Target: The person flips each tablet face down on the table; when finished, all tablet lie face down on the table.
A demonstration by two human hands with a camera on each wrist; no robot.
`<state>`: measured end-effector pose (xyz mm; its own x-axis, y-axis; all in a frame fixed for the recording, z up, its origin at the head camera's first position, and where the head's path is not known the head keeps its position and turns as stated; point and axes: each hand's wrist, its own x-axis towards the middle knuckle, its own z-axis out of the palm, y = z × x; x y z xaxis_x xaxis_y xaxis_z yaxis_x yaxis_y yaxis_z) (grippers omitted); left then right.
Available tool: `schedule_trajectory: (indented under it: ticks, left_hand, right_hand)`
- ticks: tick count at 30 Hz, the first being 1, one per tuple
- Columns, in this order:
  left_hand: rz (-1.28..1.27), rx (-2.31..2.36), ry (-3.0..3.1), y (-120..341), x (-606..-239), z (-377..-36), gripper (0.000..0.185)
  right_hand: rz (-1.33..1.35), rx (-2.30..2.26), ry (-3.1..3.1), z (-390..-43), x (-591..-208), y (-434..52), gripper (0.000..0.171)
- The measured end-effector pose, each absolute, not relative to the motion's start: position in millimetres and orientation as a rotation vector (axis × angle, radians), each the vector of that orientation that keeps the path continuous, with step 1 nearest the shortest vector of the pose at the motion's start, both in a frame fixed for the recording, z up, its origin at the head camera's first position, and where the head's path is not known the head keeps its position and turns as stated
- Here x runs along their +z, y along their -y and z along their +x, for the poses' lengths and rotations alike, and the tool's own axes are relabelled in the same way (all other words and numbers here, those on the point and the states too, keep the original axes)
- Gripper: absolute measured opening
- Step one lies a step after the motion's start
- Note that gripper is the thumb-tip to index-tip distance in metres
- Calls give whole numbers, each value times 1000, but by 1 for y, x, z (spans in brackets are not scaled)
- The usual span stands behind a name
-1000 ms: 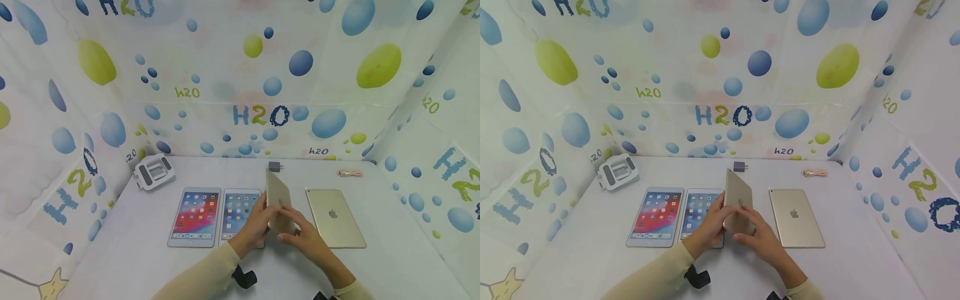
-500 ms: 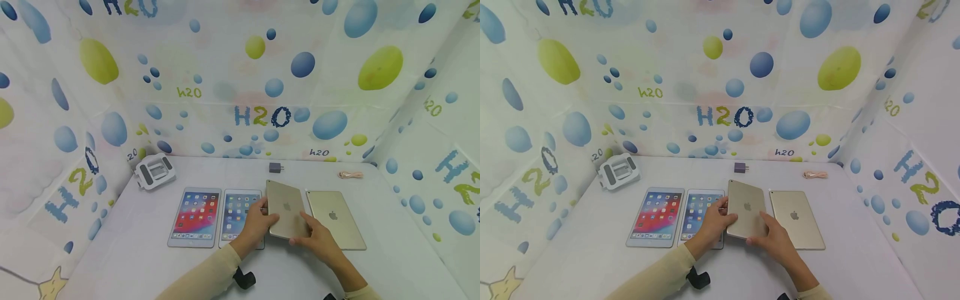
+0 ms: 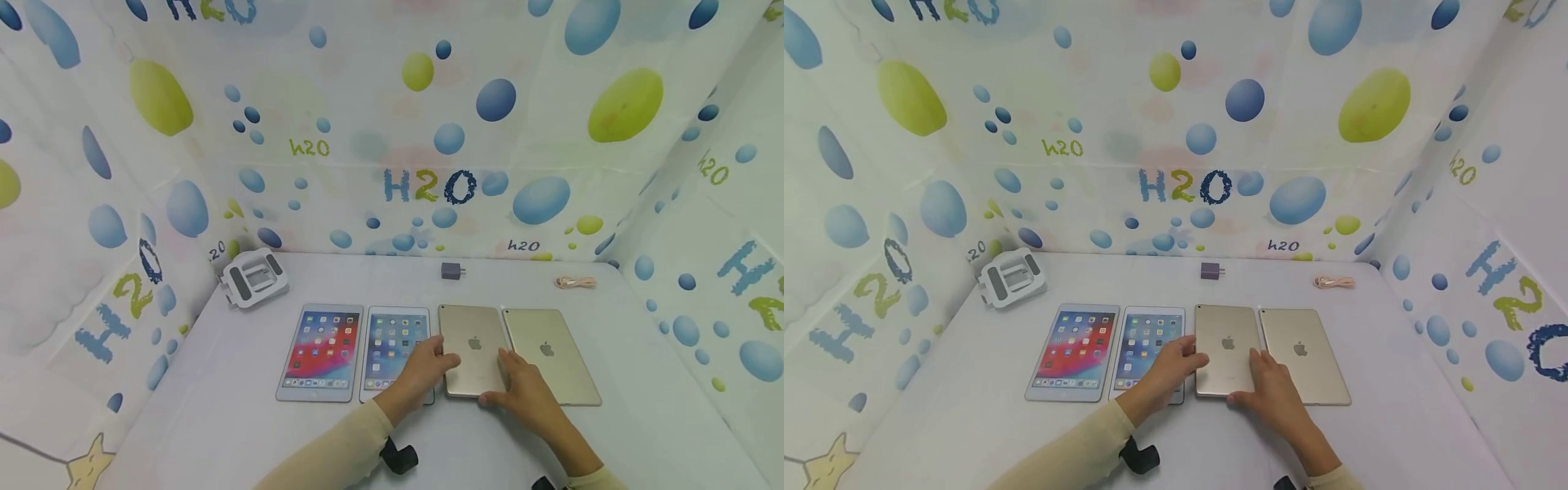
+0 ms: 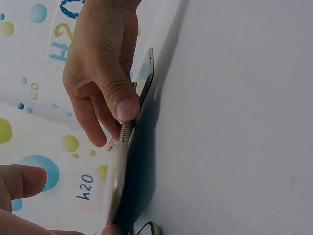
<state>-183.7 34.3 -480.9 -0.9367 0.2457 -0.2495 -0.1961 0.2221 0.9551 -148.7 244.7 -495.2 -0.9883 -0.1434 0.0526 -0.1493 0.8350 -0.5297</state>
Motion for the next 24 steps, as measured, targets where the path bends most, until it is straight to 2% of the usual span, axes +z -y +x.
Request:
schedule_trajectory:
  ticks: [3,8,19,24]
  left_hand:
    - [44,1741,-2150,-35,-478,-182,67]
    - [48,1734,-2124,-35,-474,-179,66]
    - [81,1629,-2094,-28,-465,-178,73]
    - [121,1668,-2100,-17,-465,-181,65]
  right_hand:
    - [241,779,3019,-146,-495,-245,99]
    - [260,680,3015,-141,-495,-245,94]
    - [332,565,2991,-140,-498,-244,76]
    - [306,519,3019,-139,-497,-242,76]
